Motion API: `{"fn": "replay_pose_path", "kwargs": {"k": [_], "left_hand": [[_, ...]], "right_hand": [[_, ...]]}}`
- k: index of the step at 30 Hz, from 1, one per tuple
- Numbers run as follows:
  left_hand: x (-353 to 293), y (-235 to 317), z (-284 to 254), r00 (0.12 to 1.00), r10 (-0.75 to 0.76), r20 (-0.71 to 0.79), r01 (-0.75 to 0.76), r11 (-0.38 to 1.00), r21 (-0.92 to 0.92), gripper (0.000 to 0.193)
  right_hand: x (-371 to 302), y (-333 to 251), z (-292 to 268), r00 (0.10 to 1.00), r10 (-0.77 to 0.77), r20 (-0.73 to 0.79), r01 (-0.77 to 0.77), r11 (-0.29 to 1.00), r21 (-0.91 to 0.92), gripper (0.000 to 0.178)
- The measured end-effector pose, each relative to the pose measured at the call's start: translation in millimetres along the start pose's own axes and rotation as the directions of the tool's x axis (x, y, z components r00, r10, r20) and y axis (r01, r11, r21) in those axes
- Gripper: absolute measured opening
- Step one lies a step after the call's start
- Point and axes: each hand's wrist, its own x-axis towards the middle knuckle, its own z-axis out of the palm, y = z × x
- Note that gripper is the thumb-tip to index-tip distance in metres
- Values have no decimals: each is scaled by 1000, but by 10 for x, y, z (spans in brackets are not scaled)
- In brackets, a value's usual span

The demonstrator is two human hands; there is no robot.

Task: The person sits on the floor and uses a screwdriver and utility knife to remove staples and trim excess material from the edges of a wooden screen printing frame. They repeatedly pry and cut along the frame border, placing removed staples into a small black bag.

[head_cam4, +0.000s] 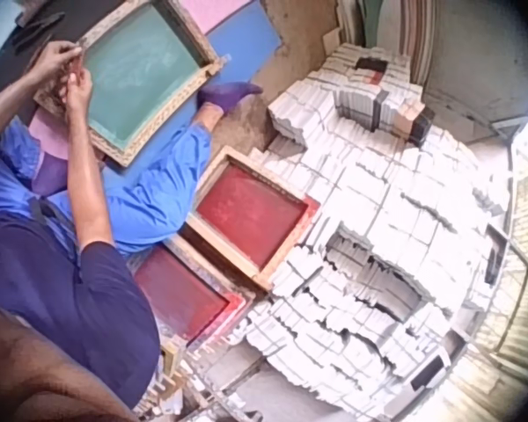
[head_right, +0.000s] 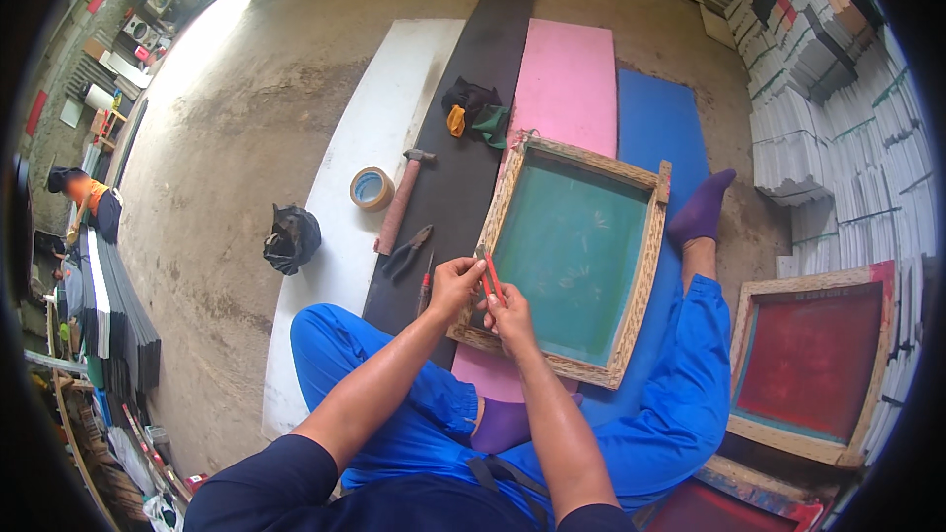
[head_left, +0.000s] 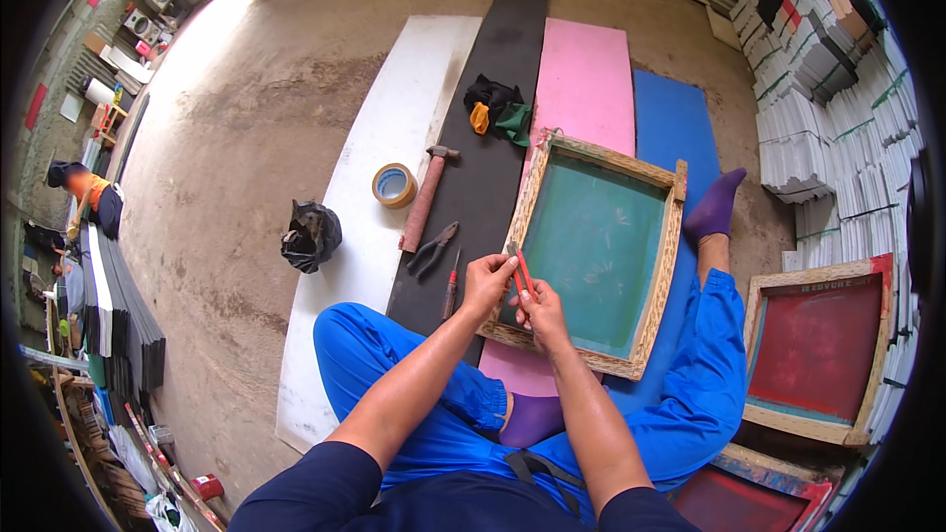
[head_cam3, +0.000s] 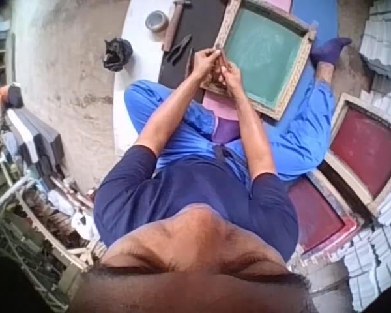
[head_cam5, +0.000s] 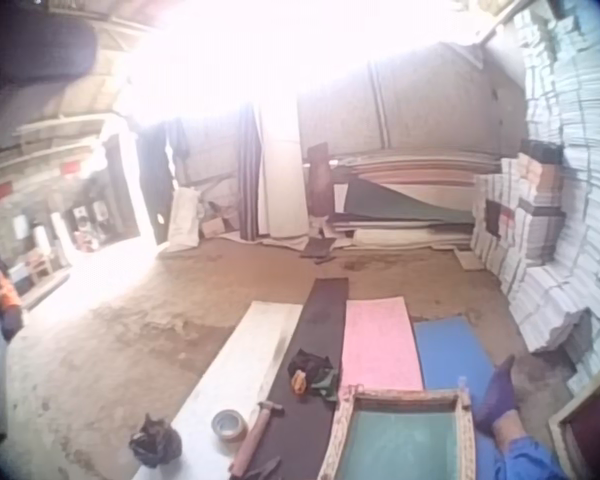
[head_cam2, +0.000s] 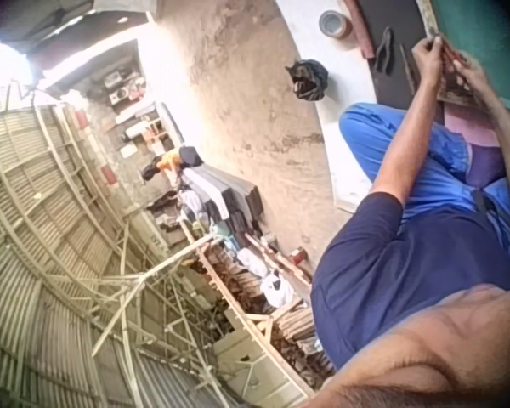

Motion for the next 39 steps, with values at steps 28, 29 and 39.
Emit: {"fn": "replay_pose_path", "kwargs": {"k": [28, 29, 39], "left_hand": [[-124, -105, 36, 995, 94, -30, -94, 995, -25, 26], [-135, -102, 45, 995, 94, -31, -94, 995, -21, 26], [-64, -61, 95, 997, 55, 48, -57, 998, 36, 30]], "right_hand": [[-87, 146, 17, 992, -49, -115, 57, 996, 70, 16], [-95, 135, 16, 991, -50, -125, 58, 997, 59, 15], [9, 171, -117, 956, -104, -274, 94, 994, -49, 21]]}}
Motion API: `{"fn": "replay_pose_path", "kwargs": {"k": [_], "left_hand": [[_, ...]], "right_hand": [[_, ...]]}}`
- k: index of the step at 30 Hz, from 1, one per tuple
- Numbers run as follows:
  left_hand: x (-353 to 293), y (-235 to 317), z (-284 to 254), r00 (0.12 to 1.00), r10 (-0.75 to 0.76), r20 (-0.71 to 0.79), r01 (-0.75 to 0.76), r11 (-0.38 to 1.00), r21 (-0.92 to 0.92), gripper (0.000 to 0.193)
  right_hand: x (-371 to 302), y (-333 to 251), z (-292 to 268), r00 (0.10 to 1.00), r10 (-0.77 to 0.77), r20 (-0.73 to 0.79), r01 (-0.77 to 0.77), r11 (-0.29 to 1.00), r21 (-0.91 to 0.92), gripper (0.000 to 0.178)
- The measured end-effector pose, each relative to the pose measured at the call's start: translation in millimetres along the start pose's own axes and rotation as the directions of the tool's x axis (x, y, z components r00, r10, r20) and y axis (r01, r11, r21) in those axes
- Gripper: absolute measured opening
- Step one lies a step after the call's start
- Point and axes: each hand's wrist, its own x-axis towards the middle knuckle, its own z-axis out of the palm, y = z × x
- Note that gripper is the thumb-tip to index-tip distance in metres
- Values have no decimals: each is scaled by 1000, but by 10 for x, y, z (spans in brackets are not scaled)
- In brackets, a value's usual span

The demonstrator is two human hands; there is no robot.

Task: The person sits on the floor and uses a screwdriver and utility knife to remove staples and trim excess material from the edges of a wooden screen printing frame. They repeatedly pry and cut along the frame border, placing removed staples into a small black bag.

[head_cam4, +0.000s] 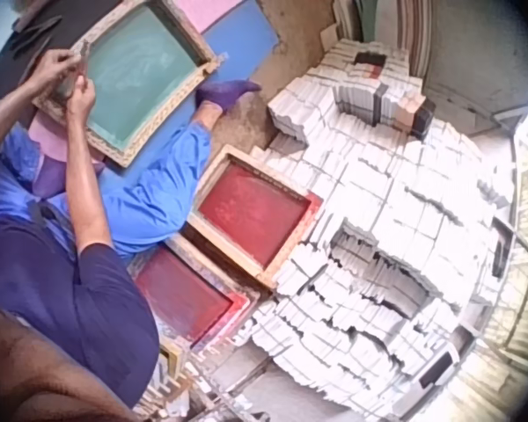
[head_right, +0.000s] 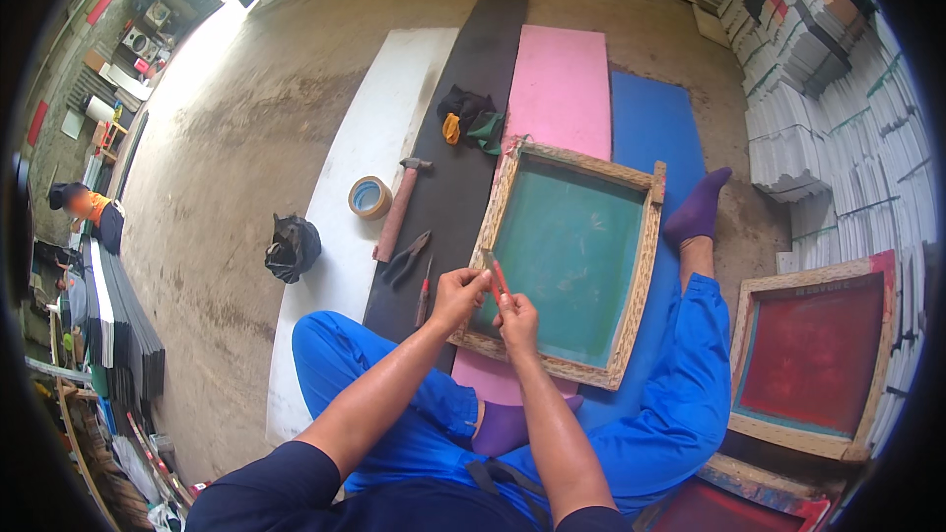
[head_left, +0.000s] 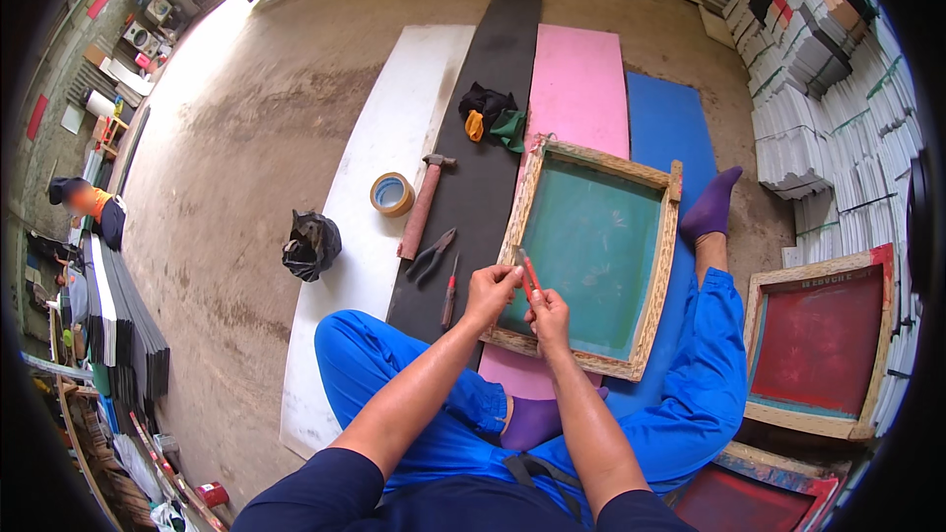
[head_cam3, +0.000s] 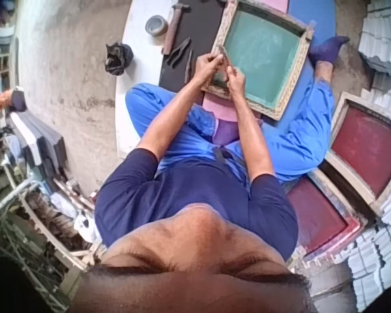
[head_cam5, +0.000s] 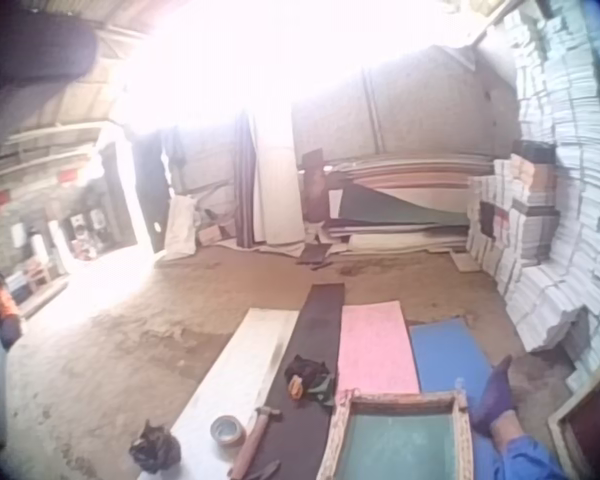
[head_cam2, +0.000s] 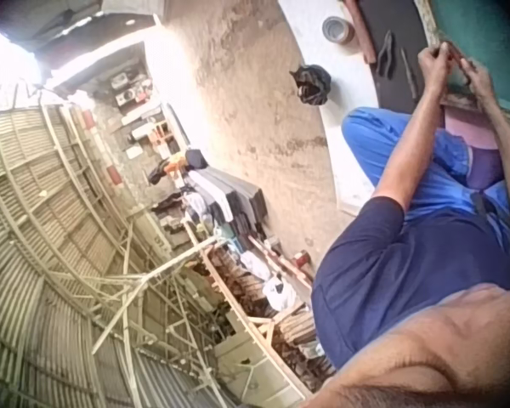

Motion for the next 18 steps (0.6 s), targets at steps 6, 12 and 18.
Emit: {"fn": "replay_pose_path", "kwargs": {"k": [6, 12, 18], "left_hand": [[542, 118, 43, 860, 504, -80, -302, 629, 716, 25], [823, 116, 83, 879, 467, 94, -286, 359, 889, 24], [858, 56, 36, 832, 532, 156, -352, 291, 890, 18]], "right_hand": [[160, -273, -92, 993, 24, -120, -26, 1000, -8, 27], [245, -318, -15, 993, 18, -115, -30, 994, -106, 27], [319, -366, 47, 995, -23, -94, 2, 976, -218, 28]]}}
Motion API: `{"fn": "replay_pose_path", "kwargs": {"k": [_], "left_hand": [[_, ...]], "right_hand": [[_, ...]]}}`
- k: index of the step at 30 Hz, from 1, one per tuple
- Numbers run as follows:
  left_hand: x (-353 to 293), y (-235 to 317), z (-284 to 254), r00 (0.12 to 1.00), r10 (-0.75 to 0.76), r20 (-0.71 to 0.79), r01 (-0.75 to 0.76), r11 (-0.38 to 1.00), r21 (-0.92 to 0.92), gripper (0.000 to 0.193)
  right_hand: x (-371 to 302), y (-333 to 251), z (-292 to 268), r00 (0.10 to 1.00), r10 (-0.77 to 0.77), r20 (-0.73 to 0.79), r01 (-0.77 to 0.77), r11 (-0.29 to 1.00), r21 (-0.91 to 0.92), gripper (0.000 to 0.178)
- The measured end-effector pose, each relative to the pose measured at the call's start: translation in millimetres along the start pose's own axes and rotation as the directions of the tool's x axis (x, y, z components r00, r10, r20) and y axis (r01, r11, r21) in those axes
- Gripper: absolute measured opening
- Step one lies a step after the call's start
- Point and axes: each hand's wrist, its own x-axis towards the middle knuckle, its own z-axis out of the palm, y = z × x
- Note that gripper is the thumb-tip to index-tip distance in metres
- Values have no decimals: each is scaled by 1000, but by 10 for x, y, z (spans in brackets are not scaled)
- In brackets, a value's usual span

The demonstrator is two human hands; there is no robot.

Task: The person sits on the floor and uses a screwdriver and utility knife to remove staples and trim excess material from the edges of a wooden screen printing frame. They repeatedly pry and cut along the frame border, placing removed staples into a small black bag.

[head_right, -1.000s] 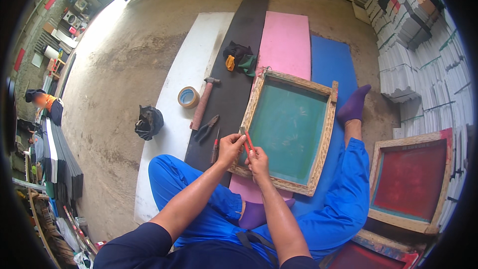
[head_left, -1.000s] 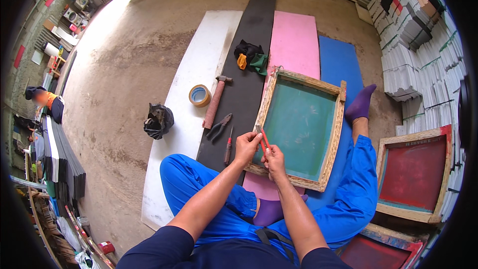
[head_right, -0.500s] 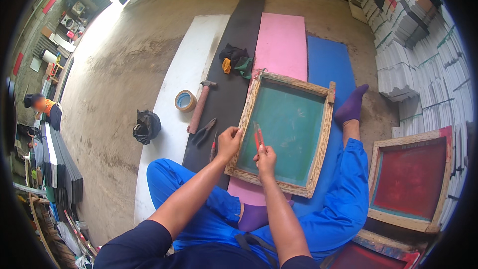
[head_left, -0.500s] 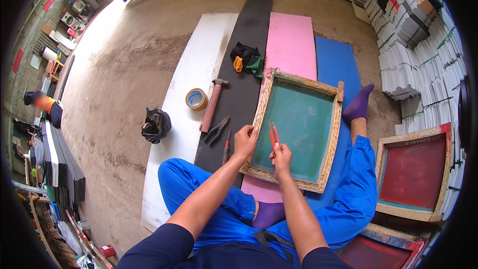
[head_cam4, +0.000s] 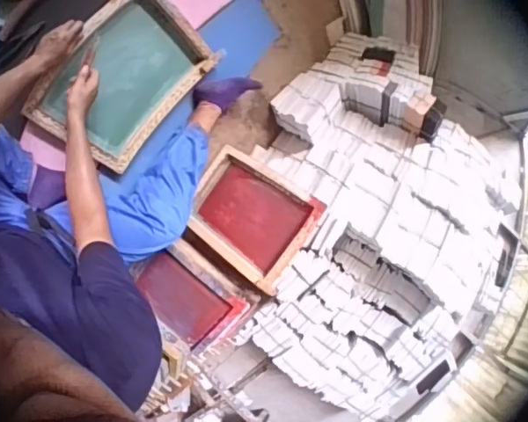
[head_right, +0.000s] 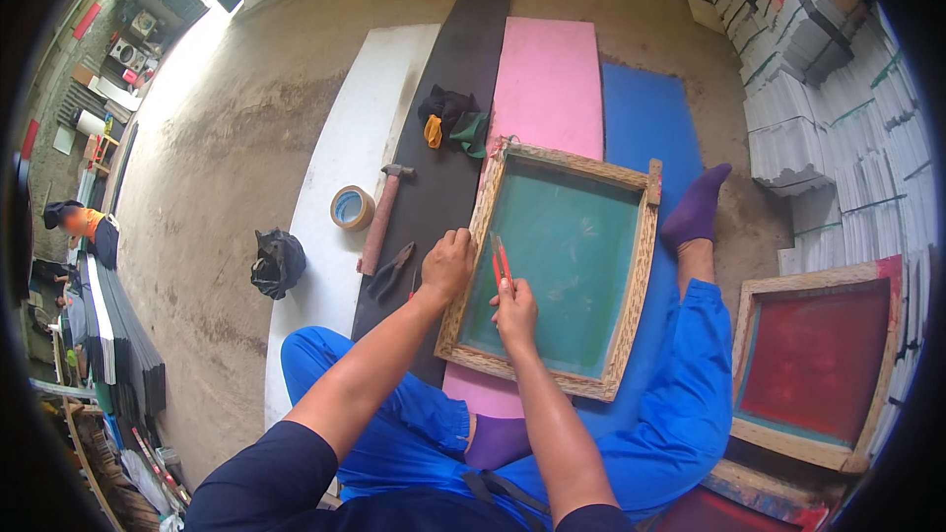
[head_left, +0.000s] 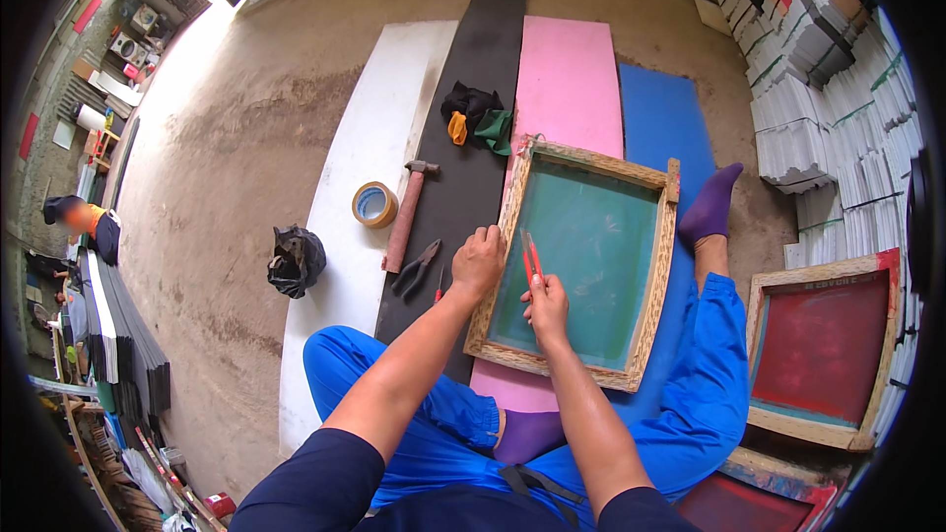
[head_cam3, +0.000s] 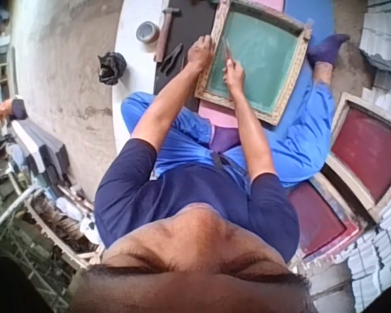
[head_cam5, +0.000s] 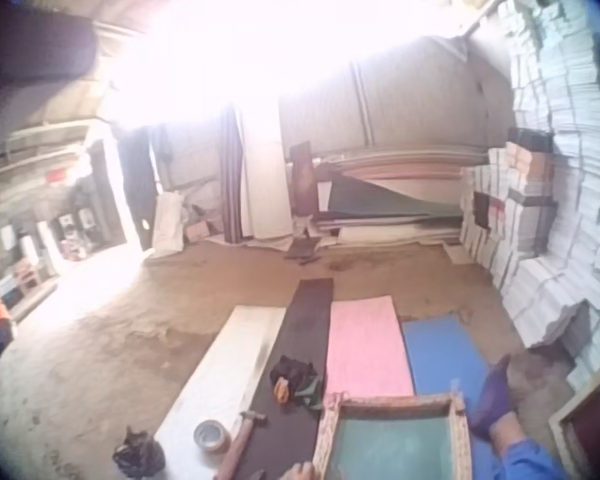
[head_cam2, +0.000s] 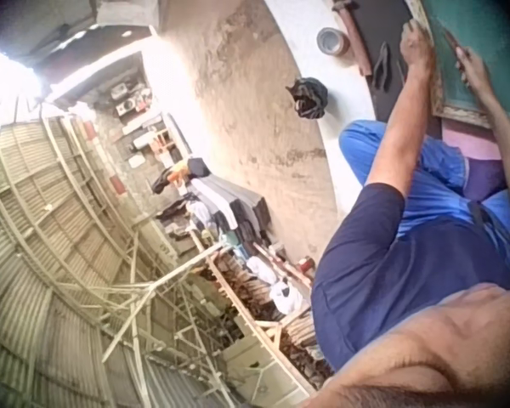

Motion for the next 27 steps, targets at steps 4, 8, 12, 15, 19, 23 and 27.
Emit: {"fn": "replay_pose_path", "kwargs": {"k": [4, 8, 12, 15, 19, 23, 27], "left_hand": [[38, -19, 43, 997, 57, -48, -55, 998, 28, 17], [87, -24, 87, 993, 89, -84, -73, 982, 172, 15], [104, 91, 62, 998, -60, -2, 60, 982, 181, 15], [89, 87, 66, 982, -179, 53, 177, 984, 27, 17], [64, 61, 77, 949, -298, 102, 312, 932, -187, 20], [48, -6, 44, 960, -268, 78, 279, 926, -255, 19], [57, -1, 17, 958, -277, 72, 286, 924, -256, 18]], "right_hand": [[143, 78, 30, 996, -87, -21, 83, 987, -141, 26], [134, -4, 99, 989, -143, -35, 135, 977, -167, 25], [189, 80, 102, 986, -165, -31, 156, 970, -187, 25], [161, 72, 109, 984, -177, -22, 169, 965, -199, 25], [148, 70, 119, 981, -194, -23, 184, 956, -230, 24], [174, 108, 143, 978, -208, -27, 200, 962, -188, 24], [192, 86, 154, 982, -186, -16, 181, 968, -174, 25]]}}
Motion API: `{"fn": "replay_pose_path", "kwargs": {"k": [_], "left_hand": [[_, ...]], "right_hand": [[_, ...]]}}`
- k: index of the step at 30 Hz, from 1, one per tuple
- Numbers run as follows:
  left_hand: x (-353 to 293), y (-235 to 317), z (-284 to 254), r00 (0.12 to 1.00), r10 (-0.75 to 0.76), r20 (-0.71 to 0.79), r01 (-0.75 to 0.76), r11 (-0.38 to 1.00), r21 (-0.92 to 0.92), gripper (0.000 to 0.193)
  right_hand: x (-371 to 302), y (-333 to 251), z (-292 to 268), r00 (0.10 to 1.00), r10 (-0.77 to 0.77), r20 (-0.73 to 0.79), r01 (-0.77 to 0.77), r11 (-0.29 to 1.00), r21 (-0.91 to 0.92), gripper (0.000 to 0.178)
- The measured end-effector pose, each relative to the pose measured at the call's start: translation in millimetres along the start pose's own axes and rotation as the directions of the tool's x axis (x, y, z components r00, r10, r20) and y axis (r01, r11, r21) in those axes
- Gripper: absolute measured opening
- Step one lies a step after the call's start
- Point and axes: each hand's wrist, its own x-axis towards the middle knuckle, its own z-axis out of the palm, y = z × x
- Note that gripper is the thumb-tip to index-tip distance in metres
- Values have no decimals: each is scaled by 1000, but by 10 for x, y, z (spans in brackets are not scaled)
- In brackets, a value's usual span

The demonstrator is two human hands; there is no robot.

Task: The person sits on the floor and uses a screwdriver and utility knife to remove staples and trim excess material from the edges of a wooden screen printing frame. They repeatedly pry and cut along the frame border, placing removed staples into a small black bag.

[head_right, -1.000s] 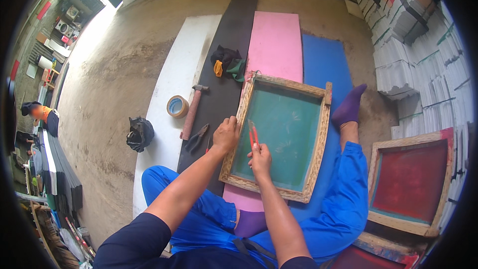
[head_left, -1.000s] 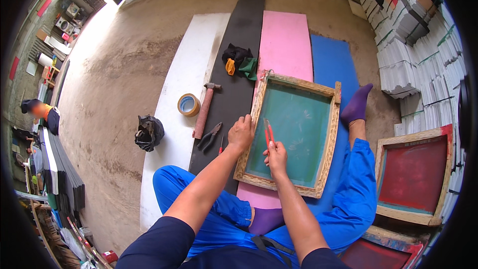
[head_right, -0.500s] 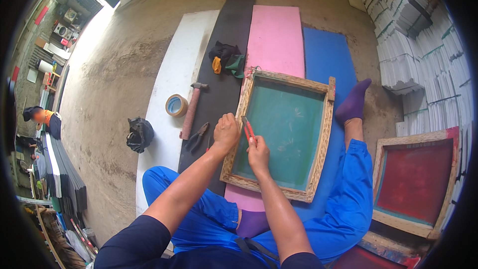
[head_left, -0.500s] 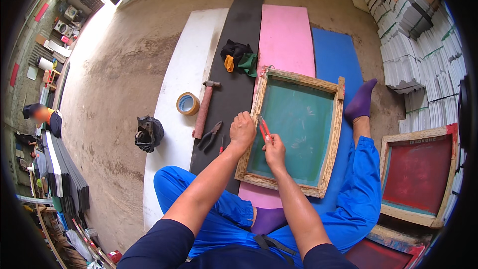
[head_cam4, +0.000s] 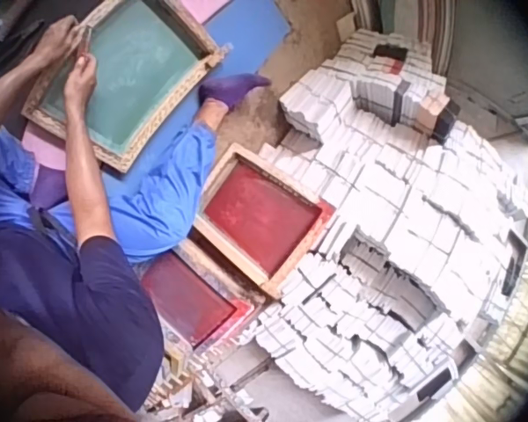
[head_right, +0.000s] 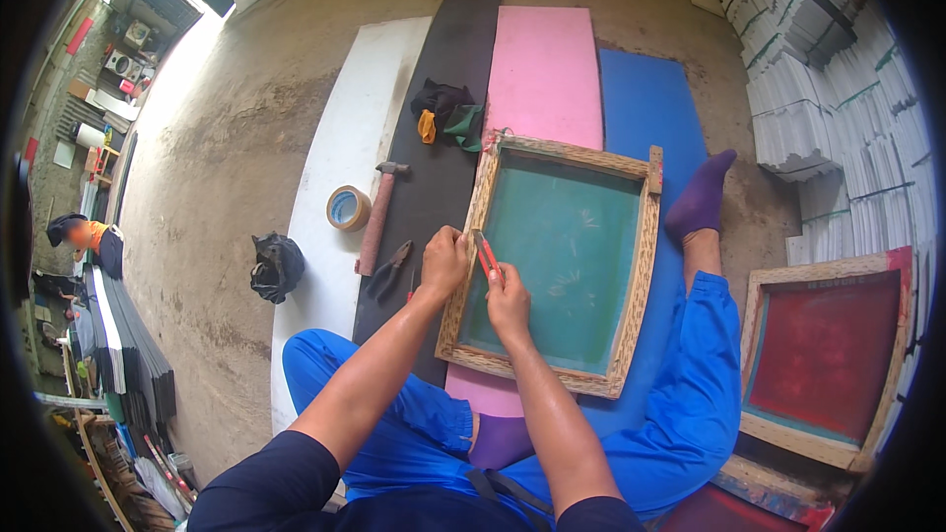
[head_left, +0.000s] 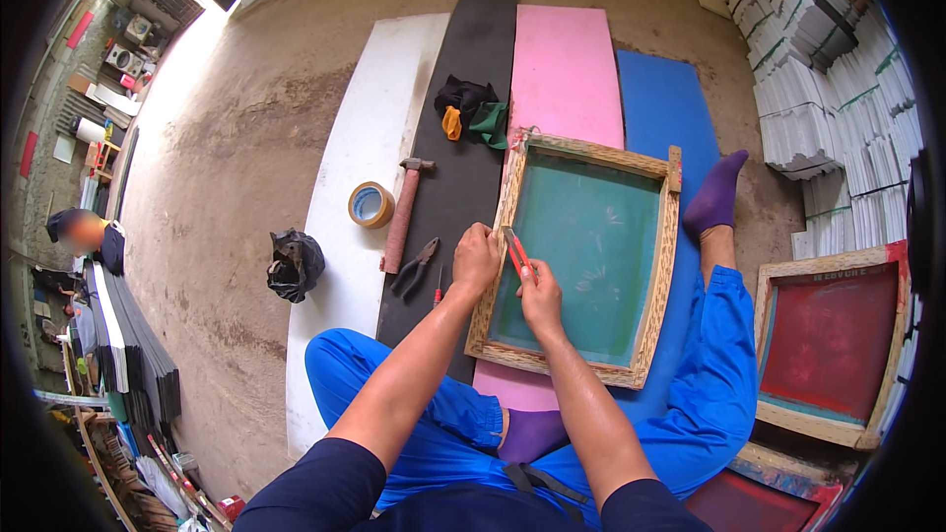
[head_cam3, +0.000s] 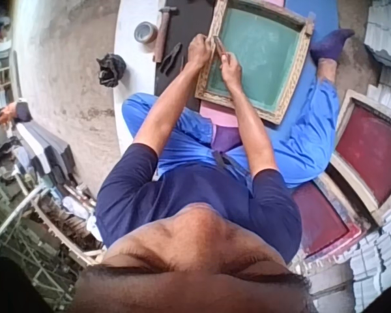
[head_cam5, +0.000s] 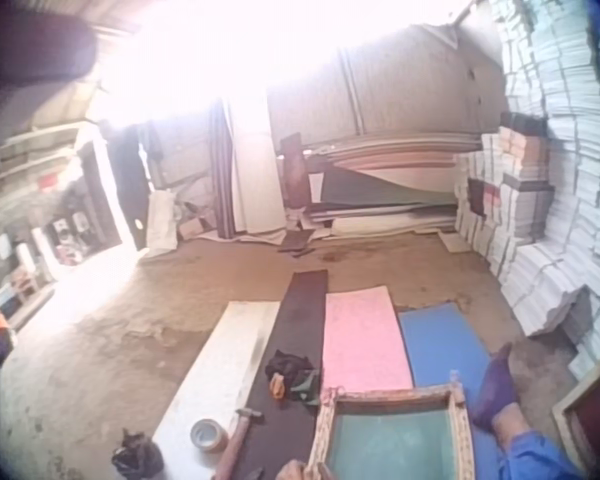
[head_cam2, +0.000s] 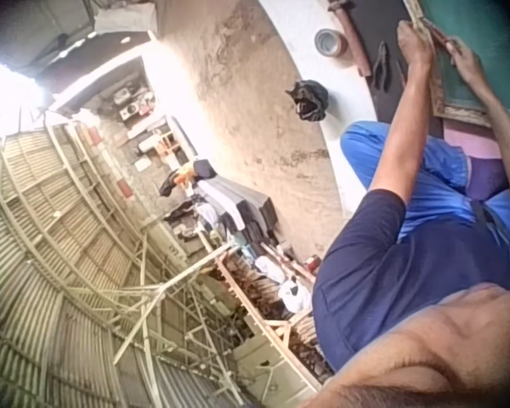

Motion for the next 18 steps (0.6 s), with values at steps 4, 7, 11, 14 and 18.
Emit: {"fn": "replay_pose_path", "kwargs": {"k": [4, 7, 11, 14, 18], "left_hand": [[13, -17, 1, 1000, -3, 12, 3, 1000, 10, 17], [40, -14, -22, 1000, 7, 28, -8, 1000, 14, 17], [71, -27, -42, 998, 15, 55, -17, 1000, 22, 17], [69, 18, -66, 997, -10, 73, 8, 1000, 27, 18], [66, -26, -24, 1000, -1, 25, 1, 1000, 21, 20]], "right_hand": [[14, 27, 35, 1000, 2, 7, -2, 1000, 5, 25], [10, -16, 27, 1000, 12, 9, -12, 1000, -12, 26], [27, 1, 49, 1000, -10, -8, 10, 1000, -19, 26], [26, 19, 54, 1000, -5, -17, 5, 1000, -5, 26], [3, 8, 46, 1000, 11, -9, -11, 1000, 5, 26]]}}
